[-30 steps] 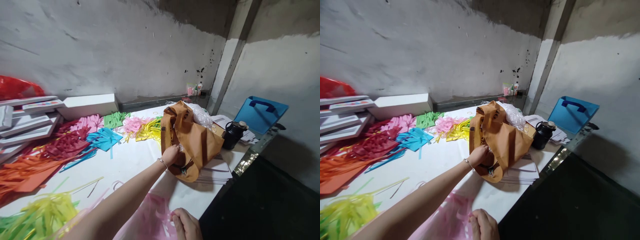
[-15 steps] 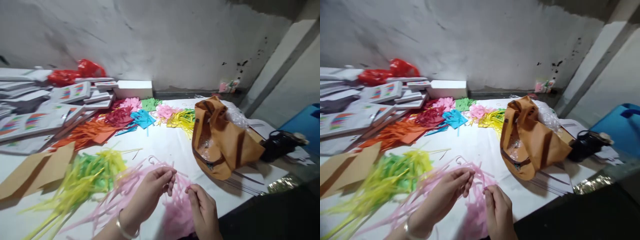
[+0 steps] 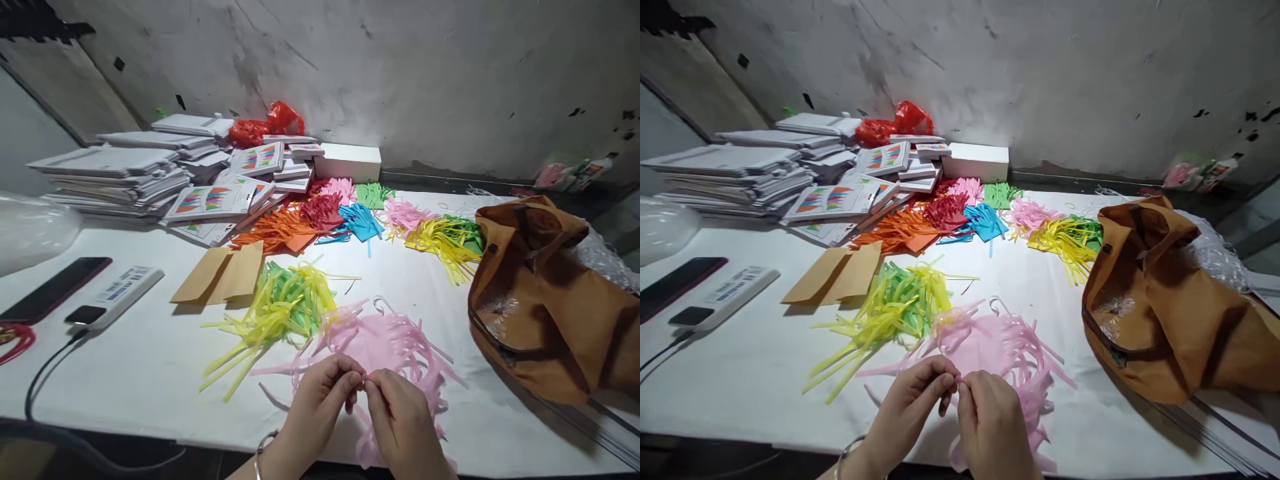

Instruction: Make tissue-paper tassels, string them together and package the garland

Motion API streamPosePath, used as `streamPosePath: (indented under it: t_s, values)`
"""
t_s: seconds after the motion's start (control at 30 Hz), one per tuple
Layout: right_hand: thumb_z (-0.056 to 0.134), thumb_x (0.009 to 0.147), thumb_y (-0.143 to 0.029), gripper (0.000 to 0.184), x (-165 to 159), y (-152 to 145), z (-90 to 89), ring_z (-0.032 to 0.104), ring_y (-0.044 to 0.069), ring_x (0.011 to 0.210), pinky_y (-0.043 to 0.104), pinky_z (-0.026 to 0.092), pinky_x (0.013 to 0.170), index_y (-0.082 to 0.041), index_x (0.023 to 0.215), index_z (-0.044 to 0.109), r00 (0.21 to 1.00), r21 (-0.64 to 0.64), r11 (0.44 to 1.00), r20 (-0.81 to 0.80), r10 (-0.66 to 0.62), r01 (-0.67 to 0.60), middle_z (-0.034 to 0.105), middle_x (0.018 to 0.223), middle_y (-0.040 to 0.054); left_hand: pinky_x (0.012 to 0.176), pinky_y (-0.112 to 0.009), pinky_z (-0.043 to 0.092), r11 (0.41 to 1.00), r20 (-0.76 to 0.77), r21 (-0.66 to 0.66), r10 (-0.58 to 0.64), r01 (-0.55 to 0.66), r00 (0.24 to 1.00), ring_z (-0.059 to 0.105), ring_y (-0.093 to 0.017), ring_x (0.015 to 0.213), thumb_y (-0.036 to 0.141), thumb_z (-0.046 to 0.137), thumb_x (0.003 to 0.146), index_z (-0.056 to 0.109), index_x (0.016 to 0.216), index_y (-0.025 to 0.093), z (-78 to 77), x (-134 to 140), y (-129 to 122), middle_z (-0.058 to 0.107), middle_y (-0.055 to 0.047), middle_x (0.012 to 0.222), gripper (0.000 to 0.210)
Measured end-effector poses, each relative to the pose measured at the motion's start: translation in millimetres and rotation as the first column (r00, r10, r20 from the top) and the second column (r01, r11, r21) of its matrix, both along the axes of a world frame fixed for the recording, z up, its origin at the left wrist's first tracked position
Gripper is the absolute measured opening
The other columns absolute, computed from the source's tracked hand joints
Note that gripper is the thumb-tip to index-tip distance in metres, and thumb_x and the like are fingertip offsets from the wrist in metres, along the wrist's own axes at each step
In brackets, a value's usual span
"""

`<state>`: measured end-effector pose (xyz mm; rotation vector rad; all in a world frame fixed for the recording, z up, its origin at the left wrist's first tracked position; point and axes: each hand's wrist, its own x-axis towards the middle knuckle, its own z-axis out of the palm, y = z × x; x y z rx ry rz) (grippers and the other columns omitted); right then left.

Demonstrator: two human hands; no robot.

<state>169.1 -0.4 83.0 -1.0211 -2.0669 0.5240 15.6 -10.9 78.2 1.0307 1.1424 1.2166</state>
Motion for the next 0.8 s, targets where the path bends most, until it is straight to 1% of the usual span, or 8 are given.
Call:
streamPosePath:
  t_s: [0.17,0.27,0.33,0.43,0.5,0.6,0.7,0.8]
  values:
    - [0.038,0.101,-0.015,0.023,0.7,4.5,2.5,0.056,0.016,0.065,0.028,0.038,0.062,-0.020,0.084,0.053,0.982,0.060,0.991,0.153,0.109,-0.119,0.059,0.071,0.0012,0.056,-0.022,0.045,0.982,-0.272,0.188,0.035,0.018,0.962,0.055,-0.010,0.056,0.031,0.056,0.097,0.068,0.083,0.018,-4.0,-12.1,-8.4,0.061,0.000,0.069,0.023]
    - [0.037,0.101,-0.016,0.023,4.5,8.4,9.2,0.055,0.016,0.065,0.028,0.037,0.061,-0.021,0.083,0.051,0.961,0.010,0.981,0.202,0.190,-0.196,0.057,0.070,0.0002,0.059,-0.022,0.045,0.957,-0.391,0.282,0.042,0.076,0.920,0.056,-0.011,0.058,0.024,0.053,0.097,0.068,0.087,0.020,-2.4,-17.5,-9.4,0.062,0.001,0.069,0.019]
    - [0.037,0.101,-0.018,0.025,6.8,10.6,14.3,0.055,0.015,0.065,0.027,0.037,0.060,-0.022,0.080,0.049,0.951,-0.071,0.968,0.183,0.250,-0.241,0.056,0.070,-0.0008,0.061,-0.021,0.045,0.940,-0.439,0.316,0.024,0.129,0.898,0.057,-0.011,0.061,0.021,0.052,0.098,0.068,0.089,0.021,-0.1,-20.2,-9.2,0.062,0.001,0.069,0.018]
    - [0.037,0.103,-0.022,0.027,9.1,12.2,18.3,0.054,0.013,0.065,0.026,0.037,0.060,-0.023,0.077,0.047,0.947,-0.213,0.938,0.115,0.300,-0.272,0.055,0.069,-0.0020,0.063,-0.021,0.045,0.932,-0.459,0.317,-0.010,0.175,0.888,0.059,-0.012,0.065,0.019,0.051,0.098,0.067,0.090,0.021,2.3,-22.9,-9.2,0.064,0.000,0.071,0.018]
    - [0.037,0.104,-0.026,0.028,9.5,12.1,17.1,0.055,0.013,0.067,0.025,0.038,0.061,-0.023,0.078,0.049,0.949,-0.264,0.925,0.084,0.305,-0.274,0.056,0.071,-0.0019,0.065,-0.022,0.046,0.936,-0.455,0.307,-0.017,0.174,0.890,0.061,-0.013,0.070,0.019,0.052,0.098,0.066,0.091,0.022,2.7,-23.8,-9.7,0.067,-0.001,0.076,0.016]
    - [0.037,0.105,-0.028,0.029,9.3,11.1,11.7,0.054,0.014,0.067,0.026,0.039,0.061,-0.023,0.080,0.050,0.953,-0.258,0.931,0.092,0.288,-0.256,0.056,0.072,-0.0016,0.070,-0.024,0.047,0.942,-0.441,0.295,-0.018,0.163,0.897,0.063,-0.015,0.075,0.021,0.052,0.098,0.066,0.089,0.022,2.1,-24.0,-10.5,0.068,-0.002,0.081,0.016]
    - [0.035,0.106,-0.026,0.029,9.4,10.7,7.4,0.054,0.014,0.069,0.026,0.039,0.063,-0.022,0.082,0.051,0.942,-0.226,0.933,0.121,0.313,-0.280,0.056,0.073,-0.0011,0.065,-0.023,0.046,0.955,-0.422,0.251,-0.038,0.156,0.906,0.061,-0.013,0.068,0.022,0.052,0.098,0.065,0.086,0.021,1.3,-22.9,-10.4,0.065,0.000,0.074,0.018]
    - [0.034,0.106,-0.026,0.029,9.7,10.7,7.2,0.054,0.015,0.070,0.027,0.040,0.064,-0.023,0.082,0.051,0.932,-0.231,0.927,0.141,0.333,-0.296,0.057,0.074,-0.0008,0.062,-0.022,0.046,0.956,-0.417,0.237,-0.057,0.170,0.907,0.059,-0.012,0.061,0.022,0.052,0.098,0.065,0.087,0.021,-0.3,-22.3,-9.8,0.063,0.001,0.071,0.017]
